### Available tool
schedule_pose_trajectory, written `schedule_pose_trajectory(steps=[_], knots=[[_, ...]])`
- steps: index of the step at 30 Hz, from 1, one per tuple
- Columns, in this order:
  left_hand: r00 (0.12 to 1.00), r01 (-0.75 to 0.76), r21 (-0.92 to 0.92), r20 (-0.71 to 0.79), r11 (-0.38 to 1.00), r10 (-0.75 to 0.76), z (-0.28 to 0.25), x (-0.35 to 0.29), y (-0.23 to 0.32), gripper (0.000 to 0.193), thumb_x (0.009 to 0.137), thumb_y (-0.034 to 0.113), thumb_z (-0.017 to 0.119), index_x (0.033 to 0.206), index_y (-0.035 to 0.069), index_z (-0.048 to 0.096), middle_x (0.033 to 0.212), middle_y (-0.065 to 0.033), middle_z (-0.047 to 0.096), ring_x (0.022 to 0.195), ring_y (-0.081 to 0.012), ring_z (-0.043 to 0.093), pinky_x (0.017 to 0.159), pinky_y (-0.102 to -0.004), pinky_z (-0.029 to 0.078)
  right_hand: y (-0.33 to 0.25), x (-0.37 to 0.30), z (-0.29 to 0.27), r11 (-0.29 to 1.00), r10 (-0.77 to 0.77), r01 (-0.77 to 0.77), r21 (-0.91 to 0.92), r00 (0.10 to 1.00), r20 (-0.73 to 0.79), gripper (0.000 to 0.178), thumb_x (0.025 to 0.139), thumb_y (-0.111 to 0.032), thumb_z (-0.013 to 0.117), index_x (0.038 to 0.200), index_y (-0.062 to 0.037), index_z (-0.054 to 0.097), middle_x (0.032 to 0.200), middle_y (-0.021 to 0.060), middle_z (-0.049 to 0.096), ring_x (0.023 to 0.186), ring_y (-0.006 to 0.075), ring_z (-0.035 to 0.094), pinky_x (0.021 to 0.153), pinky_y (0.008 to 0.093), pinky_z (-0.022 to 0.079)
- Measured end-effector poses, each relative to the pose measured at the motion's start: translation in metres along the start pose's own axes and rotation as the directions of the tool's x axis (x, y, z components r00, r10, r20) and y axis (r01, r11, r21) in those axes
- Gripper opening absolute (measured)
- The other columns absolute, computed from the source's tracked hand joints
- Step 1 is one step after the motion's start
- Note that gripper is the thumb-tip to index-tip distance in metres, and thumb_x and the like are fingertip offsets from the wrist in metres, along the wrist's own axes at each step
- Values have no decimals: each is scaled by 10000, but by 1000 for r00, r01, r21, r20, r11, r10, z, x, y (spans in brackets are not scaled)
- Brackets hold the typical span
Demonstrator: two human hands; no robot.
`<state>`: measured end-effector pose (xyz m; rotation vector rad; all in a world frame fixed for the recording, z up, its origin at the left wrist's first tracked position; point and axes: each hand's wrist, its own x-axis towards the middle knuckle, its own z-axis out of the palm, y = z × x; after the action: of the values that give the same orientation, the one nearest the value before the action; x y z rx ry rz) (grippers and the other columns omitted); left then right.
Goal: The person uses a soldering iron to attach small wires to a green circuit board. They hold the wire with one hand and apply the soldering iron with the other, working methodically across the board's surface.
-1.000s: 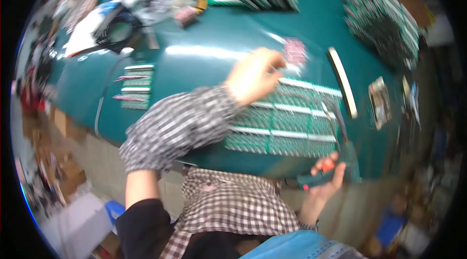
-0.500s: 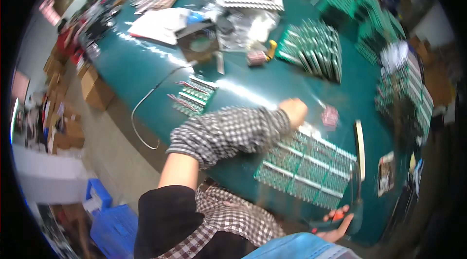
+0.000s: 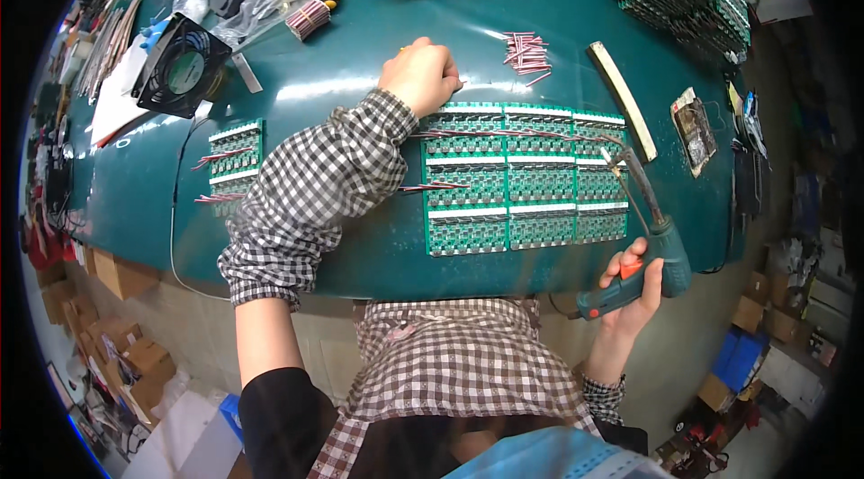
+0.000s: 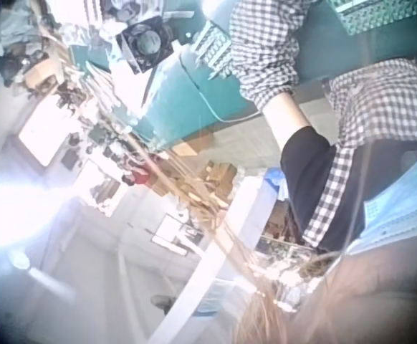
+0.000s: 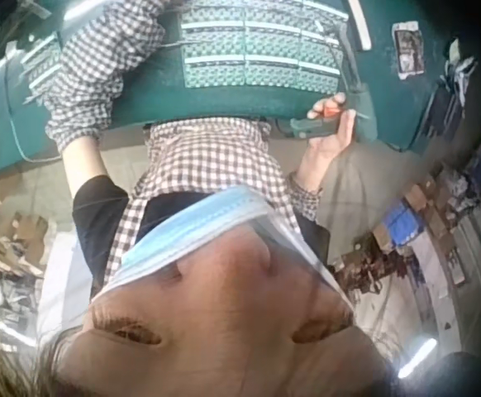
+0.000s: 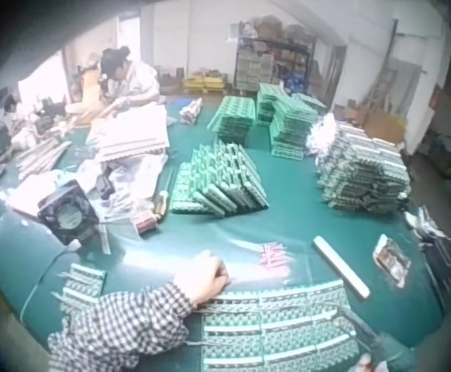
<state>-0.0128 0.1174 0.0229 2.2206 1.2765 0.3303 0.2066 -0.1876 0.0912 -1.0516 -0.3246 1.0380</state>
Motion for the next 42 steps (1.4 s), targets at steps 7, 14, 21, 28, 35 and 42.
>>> schedule_pose_trajectory(steps=[7,14,21,28,35,42], knots=[[993,-107,-17,-55,994,106,-6,-9,-3,153,839,170,642,867,23,610,842,-102,579,814,-258,597,737,-357,480,3,0,-2,1000,-8,7,-19,1000,-30,352,955,-336,524,1073,-6,490,841,71,594,738,174,628,559,285,566],[993,41,-804,101,594,69,-33,-74,75,127,916,95,603,946,-13,545,812,-12,575,708,-63,552,610,-210,467,1,5,15,995,-94,91,-47,994,-56,384,936,-307,557,1130,19,499,896,95,611,748,211,659,614,321,585],[673,-691,-211,-537,692,509,1,-129,117,304,657,-109,730,911,-13,593,820,-107,616,674,-209,609,551,-281,492,11,13,83,970,-54,66,-232,997,54,448,767,66,680,1187,46,524,1025,128,602,891,208,648,734,328,574],[592,-741,-84,-551,667,589,20,-145,119,329,613,-110,736,908,-14,628,846,-110,618,692,-215,619,537,-288,499,16,8,80,914,-128,145,-378,989,71,437,728,68,732,1133,29,572,1034,106,606,874,163,627,736,285,553],[991,-55,-830,25,554,135,11,-155,130,115,845,2,652,939,-26,592,897,-60,598,779,-105,614,683,-228,511,21,1,68,856,-182,196,-479,980,77,427,745,57,727,1142,35,570,1021,104,613,894,162,628,746,278,548],[982,-77,-686,72,723,173,16,-147,121,66,909,61,596,919,2,569,816,-11,549,659,-54,517,612,-198,427,-8,10,17,836,-390,290,-465,911,-134,300,904,-89,580,1145,89,564,936,140,638,768,225,683,601,301,566]])
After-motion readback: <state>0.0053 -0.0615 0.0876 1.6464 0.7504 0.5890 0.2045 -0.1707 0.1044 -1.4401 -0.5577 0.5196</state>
